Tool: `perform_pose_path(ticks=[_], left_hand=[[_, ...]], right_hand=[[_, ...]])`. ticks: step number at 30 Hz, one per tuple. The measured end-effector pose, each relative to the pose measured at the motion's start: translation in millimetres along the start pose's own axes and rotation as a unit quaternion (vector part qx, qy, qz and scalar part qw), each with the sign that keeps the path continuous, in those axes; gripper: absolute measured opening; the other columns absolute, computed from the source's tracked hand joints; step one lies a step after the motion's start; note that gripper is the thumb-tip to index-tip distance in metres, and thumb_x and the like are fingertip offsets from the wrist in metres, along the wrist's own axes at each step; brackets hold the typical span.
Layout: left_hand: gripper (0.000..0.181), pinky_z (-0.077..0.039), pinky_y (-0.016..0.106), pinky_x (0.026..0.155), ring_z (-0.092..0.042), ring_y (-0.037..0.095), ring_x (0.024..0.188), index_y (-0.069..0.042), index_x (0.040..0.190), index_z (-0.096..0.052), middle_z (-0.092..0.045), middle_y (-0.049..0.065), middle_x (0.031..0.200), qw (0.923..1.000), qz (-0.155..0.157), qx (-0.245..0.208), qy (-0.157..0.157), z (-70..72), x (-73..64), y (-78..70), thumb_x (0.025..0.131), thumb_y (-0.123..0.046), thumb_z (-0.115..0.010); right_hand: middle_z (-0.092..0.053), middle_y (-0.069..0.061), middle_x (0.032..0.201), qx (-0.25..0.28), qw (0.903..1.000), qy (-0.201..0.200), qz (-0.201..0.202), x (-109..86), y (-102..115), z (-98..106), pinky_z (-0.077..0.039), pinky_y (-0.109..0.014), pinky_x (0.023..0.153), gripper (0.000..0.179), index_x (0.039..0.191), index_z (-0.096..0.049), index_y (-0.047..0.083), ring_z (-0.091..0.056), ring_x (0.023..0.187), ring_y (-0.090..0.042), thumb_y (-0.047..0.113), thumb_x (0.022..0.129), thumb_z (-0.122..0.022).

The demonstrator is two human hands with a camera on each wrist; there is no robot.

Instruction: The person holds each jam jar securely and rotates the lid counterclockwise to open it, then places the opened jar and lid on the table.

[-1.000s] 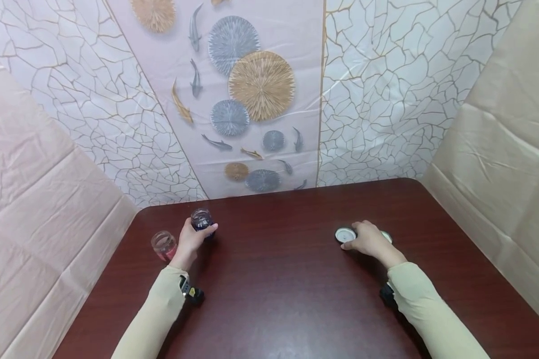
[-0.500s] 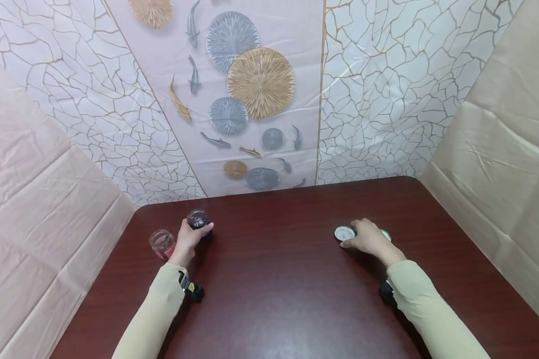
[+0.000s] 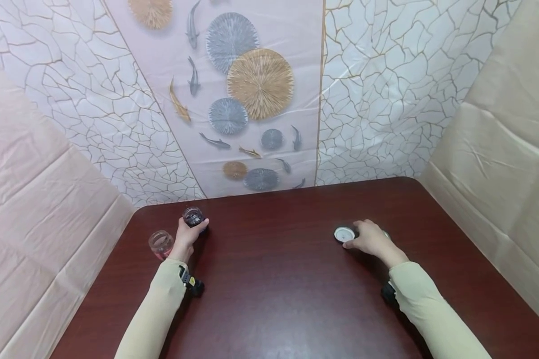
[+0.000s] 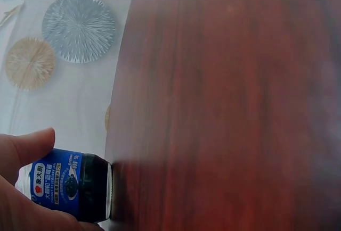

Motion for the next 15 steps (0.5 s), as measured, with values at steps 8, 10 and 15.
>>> perform_pose_path(ticks=[8,10,15], left_hand=[[0.106,-0.02,0.05,0.119,-0.022,0.041,0.148,-0.003,0.158,-0.003,-0.022,0.032,0.158,0.9988,0.027,-0.04,-0.002,-7.3,0.2,-4.0,0.088,-0.026,-0.079],[0.115,-0.015,0.049,0.12,-0.013,0.039,0.151,-0.006,0.159,0.009,-0.008,0.031,0.162,0.9981,0.047,-0.039,0.005,-8.4,-3.1,-6.8,0.088,-0.027,-0.079],[0.124,-0.001,0.05,0.12,0.011,0.036,0.151,-0.007,0.155,0.024,0.018,0.024,0.163,0.9935,0.103,-0.003,0.05,-8.4,-26.6,-6.8,0.089,-0.035,-0.077]], right_hand=[[-0.06,-0.037,0.113,0.006,0.9999,0.002,-0.008,-2.7,-1,1,-0.046,-0.058,0.09,0.079,0.128,-0.048,-0.025,-0.055,0.108,-0.051,0.027,0.08,-0.083],[-0.058,-0.038,0.115,0.006,0.9999,0.001,-0.012,-4.5,0,2,-0.046,-0.059,0.09,0.08,0.128,-0.047,-0.026,-0.054,0.109,-0.052,0.027,0.081,-0.083],[-0.057,-0.04,0.114,0.007,0.9998,-0.005,-0.018,-12.5,5,1,-0.046,-0.059,0.089,0.081,0.129,-0.045,-0.027,-0.055,0.108,-0.052,0.028,0.082,-0.081]])
Point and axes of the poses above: each hand's wrist, its own x-axis towards the middle knuckle, its own z-axis out of the back of the hand, y = z × x, the point moved 2 cm from there along x, towards the middle knuckle
